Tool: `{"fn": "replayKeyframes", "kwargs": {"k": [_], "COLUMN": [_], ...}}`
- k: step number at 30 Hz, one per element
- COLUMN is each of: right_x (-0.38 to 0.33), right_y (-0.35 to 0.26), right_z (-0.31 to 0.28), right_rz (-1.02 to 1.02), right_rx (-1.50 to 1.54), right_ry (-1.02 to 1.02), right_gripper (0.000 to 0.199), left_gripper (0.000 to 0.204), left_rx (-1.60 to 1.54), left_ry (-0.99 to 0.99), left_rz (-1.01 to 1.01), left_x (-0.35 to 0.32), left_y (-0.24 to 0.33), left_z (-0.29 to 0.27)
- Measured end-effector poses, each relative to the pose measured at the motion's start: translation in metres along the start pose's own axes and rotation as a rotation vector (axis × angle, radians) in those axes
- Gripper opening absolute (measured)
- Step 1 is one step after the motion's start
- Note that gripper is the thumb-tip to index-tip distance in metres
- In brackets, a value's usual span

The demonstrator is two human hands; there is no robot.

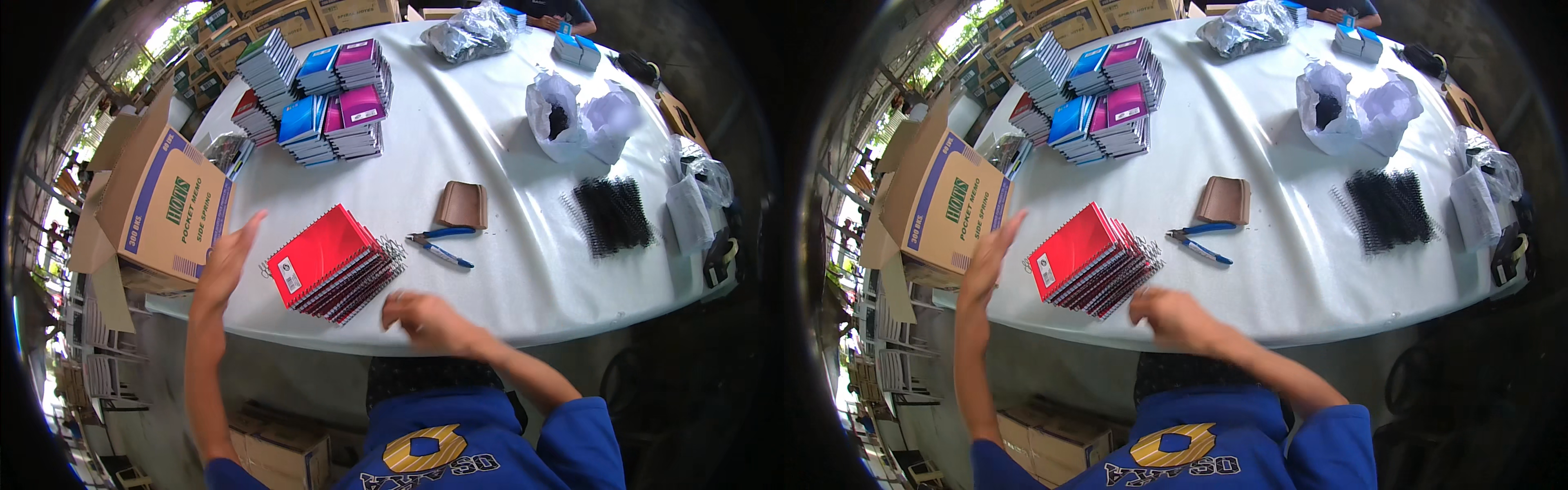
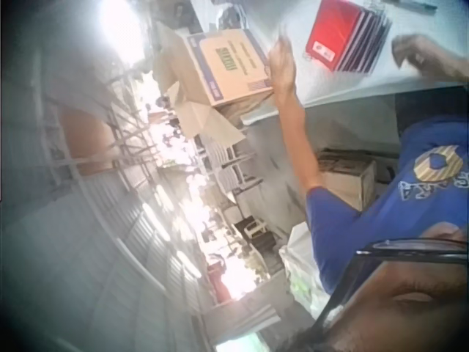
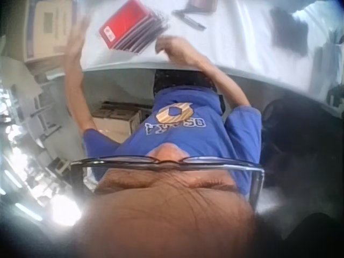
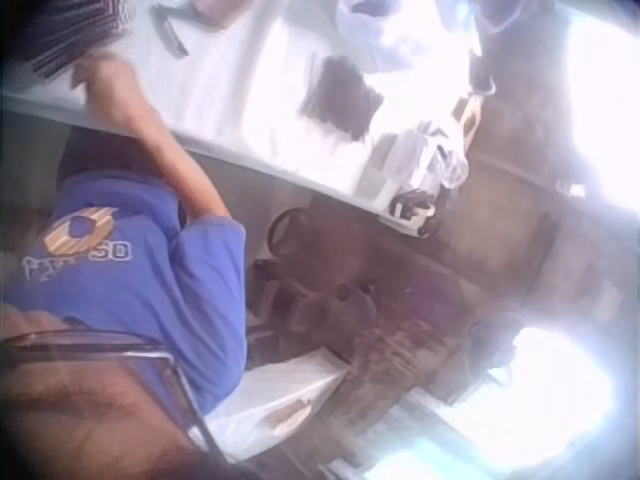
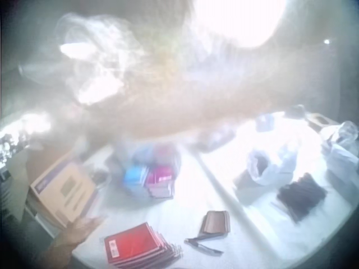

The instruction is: The person inserts a spiral binding into the holes of stacked notebook covers and pages by hand, then uses pliers to cut and crimp the ends of the spiral wire.

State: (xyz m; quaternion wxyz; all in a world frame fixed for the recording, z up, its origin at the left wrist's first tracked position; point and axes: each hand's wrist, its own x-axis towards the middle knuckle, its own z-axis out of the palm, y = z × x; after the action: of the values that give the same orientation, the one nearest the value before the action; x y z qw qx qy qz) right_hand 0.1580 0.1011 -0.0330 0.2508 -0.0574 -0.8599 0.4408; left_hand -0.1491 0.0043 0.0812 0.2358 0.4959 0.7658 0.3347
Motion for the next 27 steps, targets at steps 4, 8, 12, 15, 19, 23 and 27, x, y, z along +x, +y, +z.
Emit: {"fn": "replayKeyframes", "kwargs": {"k": [4, 8, 12, 15, 19, 23, 27], "right_x": [0.032, 0.063, 0.069, 0.067, 0.024, 0.002, 0.007], "right_y": [-0.022, -0.006, -0.004, 0.0, 0.024, 0.055, 0.085], "right_z": [0.057, 0.047, 0.04, 0.027, -0.005, -0.046, -0.04], "right_rz": [-0.222, -0.175, -0.042, -0.014, 0.026, 0.169, 0.313], "right_rx": [-0.149, -0.375, -0.381, -0.369, -0.384, -0.766, -0.877], "right_ry": [0.037, 0.114, 0.03, 0.005, 0.263, 0.285, 0.037], "right_gripper": [0.007, 0.028, 0.029, 0.029, 0.015, 0.02, 0.031], "left_gripper": [0.065, 0.068, 0.061, 0.061, 0.073, 0.086, 0.098], "left_rx": [-0.349, -0.323, -0.245, -0.217, 0.126, 0.308, 0.932], "left_ry": [-0.621, -0.757, -0.756, -0.746, -0.468, -0.488, -0.834], "left_rz": [-0.329, -0.494, -0.417, -0.433, -0.305, 0.333, 0.522], "left_x": [0.078, 0.098, 0.089, 0.104, 0.101, 0.096, 0.077], "left_y": [-0.054, -0.029, -0.01, -0.022, 0.003, 0.053, 0.094], "left_z": [0.006, 0.041, 0.047, 0.053, 0.023, 0.048, 0.087]}}
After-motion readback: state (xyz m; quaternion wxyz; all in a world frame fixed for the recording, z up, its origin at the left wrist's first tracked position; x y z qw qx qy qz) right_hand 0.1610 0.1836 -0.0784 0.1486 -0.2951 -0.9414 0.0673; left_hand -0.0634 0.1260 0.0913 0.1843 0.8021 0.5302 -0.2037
